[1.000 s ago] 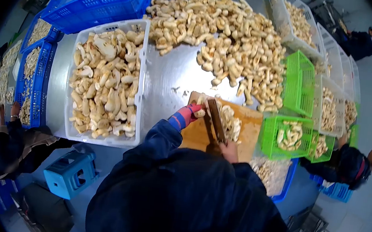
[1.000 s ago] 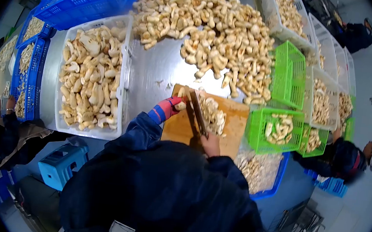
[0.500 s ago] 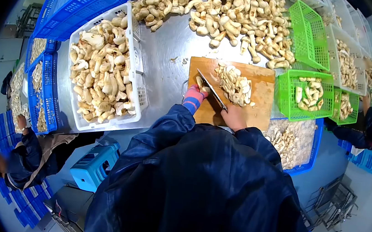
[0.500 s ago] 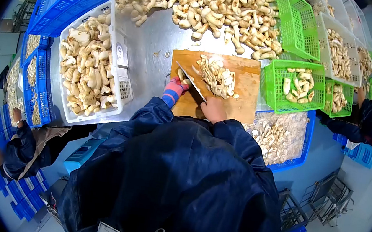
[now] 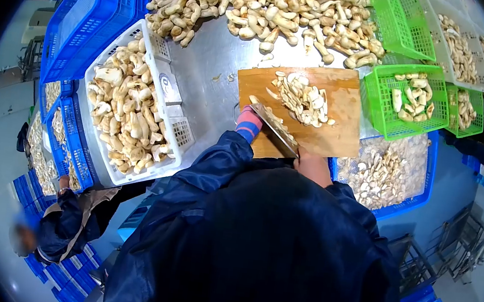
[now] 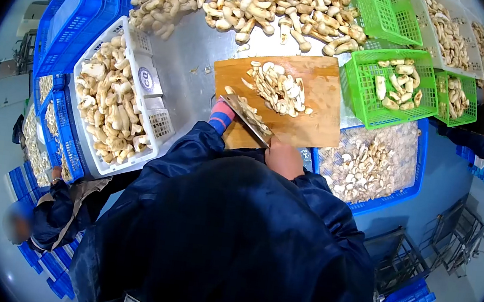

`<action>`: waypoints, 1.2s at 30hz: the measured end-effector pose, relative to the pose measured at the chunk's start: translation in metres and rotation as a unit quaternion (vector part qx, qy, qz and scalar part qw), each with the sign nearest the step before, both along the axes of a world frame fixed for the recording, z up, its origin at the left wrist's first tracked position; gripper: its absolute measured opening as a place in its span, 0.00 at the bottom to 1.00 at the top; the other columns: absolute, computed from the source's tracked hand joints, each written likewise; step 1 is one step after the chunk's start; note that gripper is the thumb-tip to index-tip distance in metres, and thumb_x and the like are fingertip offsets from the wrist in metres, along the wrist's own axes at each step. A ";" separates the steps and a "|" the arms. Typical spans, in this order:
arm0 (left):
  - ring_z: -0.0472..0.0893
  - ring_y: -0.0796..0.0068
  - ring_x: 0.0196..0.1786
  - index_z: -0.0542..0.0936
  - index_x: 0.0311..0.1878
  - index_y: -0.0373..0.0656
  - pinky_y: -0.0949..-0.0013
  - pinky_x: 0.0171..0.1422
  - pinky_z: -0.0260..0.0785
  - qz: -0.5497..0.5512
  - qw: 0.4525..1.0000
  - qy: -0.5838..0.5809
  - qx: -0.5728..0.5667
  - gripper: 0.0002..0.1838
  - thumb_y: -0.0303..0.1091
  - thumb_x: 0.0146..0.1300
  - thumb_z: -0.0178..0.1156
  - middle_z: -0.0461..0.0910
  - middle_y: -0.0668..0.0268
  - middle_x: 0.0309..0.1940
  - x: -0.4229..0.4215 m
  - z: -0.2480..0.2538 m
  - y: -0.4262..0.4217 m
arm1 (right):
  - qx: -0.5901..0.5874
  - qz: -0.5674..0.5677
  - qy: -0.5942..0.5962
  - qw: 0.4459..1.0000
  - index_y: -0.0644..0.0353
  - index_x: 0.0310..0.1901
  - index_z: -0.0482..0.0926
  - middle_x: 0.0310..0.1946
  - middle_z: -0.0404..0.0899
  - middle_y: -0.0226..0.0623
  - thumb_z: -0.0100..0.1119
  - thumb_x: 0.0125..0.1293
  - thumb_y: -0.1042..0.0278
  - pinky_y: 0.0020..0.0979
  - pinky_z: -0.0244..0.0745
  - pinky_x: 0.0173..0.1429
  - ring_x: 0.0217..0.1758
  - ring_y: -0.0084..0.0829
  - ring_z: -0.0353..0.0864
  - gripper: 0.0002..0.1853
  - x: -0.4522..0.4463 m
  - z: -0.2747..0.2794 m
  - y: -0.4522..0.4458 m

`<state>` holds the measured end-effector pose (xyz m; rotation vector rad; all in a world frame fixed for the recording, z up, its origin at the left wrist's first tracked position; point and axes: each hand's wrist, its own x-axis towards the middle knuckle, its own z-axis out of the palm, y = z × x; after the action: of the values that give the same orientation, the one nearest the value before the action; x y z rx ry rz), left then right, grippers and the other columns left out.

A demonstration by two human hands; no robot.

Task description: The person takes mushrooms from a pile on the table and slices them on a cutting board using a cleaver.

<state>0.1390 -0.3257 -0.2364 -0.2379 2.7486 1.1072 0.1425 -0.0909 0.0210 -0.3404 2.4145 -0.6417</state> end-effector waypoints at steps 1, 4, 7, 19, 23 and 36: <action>0.76 0.57 0.46 0.73 0.42 0.39 0.65 0.50 0.66 0.051 0.998 -0.021 0.042 0.18 0.41 0.54 0.57 0.78 0.55 0.40 -0.001 -0.002 -0.001 | 0.007 -0.009 -0.007 1.000 0.66 0.33 0.73 0.26 0.76 0.55 0.49 0.53 0.67 0.48 0.72 0.38 0.31 0.53 0.77 0.11 -0.004 -0.011 -0.007; 0.78 0.57 0.42 0.73 0.41 0.37 0.64 0.46 0.68 0.228 0.943 -0.208 0.127 0.24 0.43 0.44 0.64 0.79 0.53 0.36 -0.007 0.013 -0.001 | 0.002 -0.022 -0.016 1.000 0.66 0.32 0.75 0.27 0.76 0.54 0.49 0.53 0.66 0.47 0.71 0.40 0.32 0.52 0.77 0.12 -0.023 -0.052 -0.027; 0.78 0.55 0.39 0.73 0.41 0.36 0.62 0.45 0.68 0.240 0.935 -0.219 0.140 0.27 0.45 0.40 0.67 0.78 0.51 0.35 -0.018 0.091 0.013 | -0.048 -0.035 -0.004 0.998 0.68 0.28 0.77 0.27 0.76 0.56 0.49 0.53 0.65 0.46 0.70 0.42 0.33 0.52 0.76 0.12 -0.039 -0.052 -0.032; 0.77 0.52 0.43 0.72 0.43 0.36 0.62 0.47 0.69 0.221 0.950 -0.209 0.065 0.27 0.44 0.43 0.67 0.78 0.50 0.37 -0.019 0.090 0.014 | -0.014 -0.026 -0.079 0.996 0.67 0.35 0.76 0.29 0.76 0.54 0.50 0.53 0.70 0.46 0.69 0.40 0.34 0.52 0.75 0.11 -0.012 0.003 -0.005; 0.77 0.50 0.44 0.72 0.44 0.35 0.61 0.49 0.68 0.230 0.946 -0.194 0.123 0.30 0.46 0.42 0.67 0.78 0.48 0.38 -0.019 0.096 0.015 | -0.039 -0.022 -0.029 0.999 0.66 0.35 0.76 0.27 0.76 0.55 0.49 0.53 0.68 0.46 0.70 0.41 0.34 0.52 0.76 0.12 -0.013 -0.018 -0.012; 0.79 0.74 0.37 0.70 0.47 0.39 0.72 0.40 0.72 0.250 0.804 -0.232 0.487 0.19 0.30 0.51 0.62 0.78 0.65 0.38 -0.008 0.130 -0.002 | -0.060 -0.173 -0.255 0.949 0.68 0.29 0.78 0.22 0.75 0.57 0.51 0.53 0.63 0.43 0.70 0.36 0.30 0.53 0.76 0.14 -0.076 -0.055 -0.051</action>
<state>0.1311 -0.3275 -0.1060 -0.9349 1.4341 2.0644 0.0660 -0.1419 -0.0337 0.1946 1.9482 -0.9061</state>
